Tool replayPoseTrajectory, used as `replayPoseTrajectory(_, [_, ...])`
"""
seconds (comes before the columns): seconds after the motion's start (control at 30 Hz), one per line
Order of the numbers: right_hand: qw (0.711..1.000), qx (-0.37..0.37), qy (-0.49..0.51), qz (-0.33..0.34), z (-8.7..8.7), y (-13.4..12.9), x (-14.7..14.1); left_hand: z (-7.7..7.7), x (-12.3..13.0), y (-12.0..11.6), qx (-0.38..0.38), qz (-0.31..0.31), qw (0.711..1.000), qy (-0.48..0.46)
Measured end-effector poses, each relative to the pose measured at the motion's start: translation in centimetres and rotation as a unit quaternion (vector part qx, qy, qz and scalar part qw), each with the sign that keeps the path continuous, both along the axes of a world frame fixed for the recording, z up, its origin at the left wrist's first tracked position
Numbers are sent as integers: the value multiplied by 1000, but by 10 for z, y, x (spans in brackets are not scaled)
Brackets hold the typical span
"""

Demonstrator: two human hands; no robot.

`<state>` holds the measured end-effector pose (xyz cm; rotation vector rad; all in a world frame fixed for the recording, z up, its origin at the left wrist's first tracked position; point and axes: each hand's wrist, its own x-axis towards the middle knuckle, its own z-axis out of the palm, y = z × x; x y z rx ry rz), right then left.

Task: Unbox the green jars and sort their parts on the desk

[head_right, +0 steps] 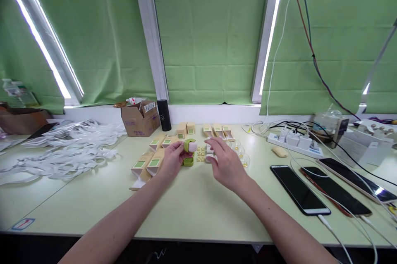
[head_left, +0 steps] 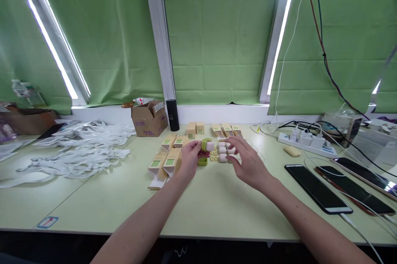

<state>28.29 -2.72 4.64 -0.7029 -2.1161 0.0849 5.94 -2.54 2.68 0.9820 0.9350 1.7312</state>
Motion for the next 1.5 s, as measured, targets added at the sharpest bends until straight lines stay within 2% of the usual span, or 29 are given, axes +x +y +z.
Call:
replayPoseTrajectory(0.17, [995,-38,54,81,-21,23,-50,0,1,-4,17,55,993,108])
replayPoseTrajectory(0.27, [985,-72,125,92,-35,26,-60,1,3,-7,26,72,985,157])
replayPoseTrajectory(0.33, [975,-110,175,85,-40,26,-61,1,5,-8,32,56,984,164])
replayPoseTrajectory(0.4, [954,-177,224,90,-42,25,-60,1,7,-10,41,34,988,145])
replayPoseTrajectory(0.47, [915,-262,281,124,-41,26,-58,2,8,-11,53,24,991,124])
replayPoseTrajectory(0.57, [827,-373,365,209,-40,27,-55,2,7,-12,77,37,988,132])
replayPoseTrajectory(0.67, [742,-457,405,276,-39,28,-52,1,5,-13,109,38,979,167])
replayPoseTrajectory(0.73, [707,-496,405,299,-39,27,-51,0,4,-15,128,16,973,190])
replayPoseTrajectory(0.8, [692,-518,396,311,-39,27,-51,0,5,-17,135,-10,968,210])
replayPoseTrajectory(1.0, [683,-534,384,318,-41,25,-54,2,12,-23,143,-28,957,250])
replayPoseTrajectory(1.2, [683,-535,374,329,-39,22,-53,2,11,-19,111,-36,972,205])
replayPoseTrajectory(1.3, [721,-501,355,322,-37,20,-50,2,10,-17,82,-56,987,129])
replayPoseTrajectory(1.4, [791,-443,317,279,-38,20,-50,2,10,-17,63,-67,991,101])
replayPoseTrajectory(1.5, [862,-369,289,194,-41,20,-51,2,12,-17,48,-59,991,106])
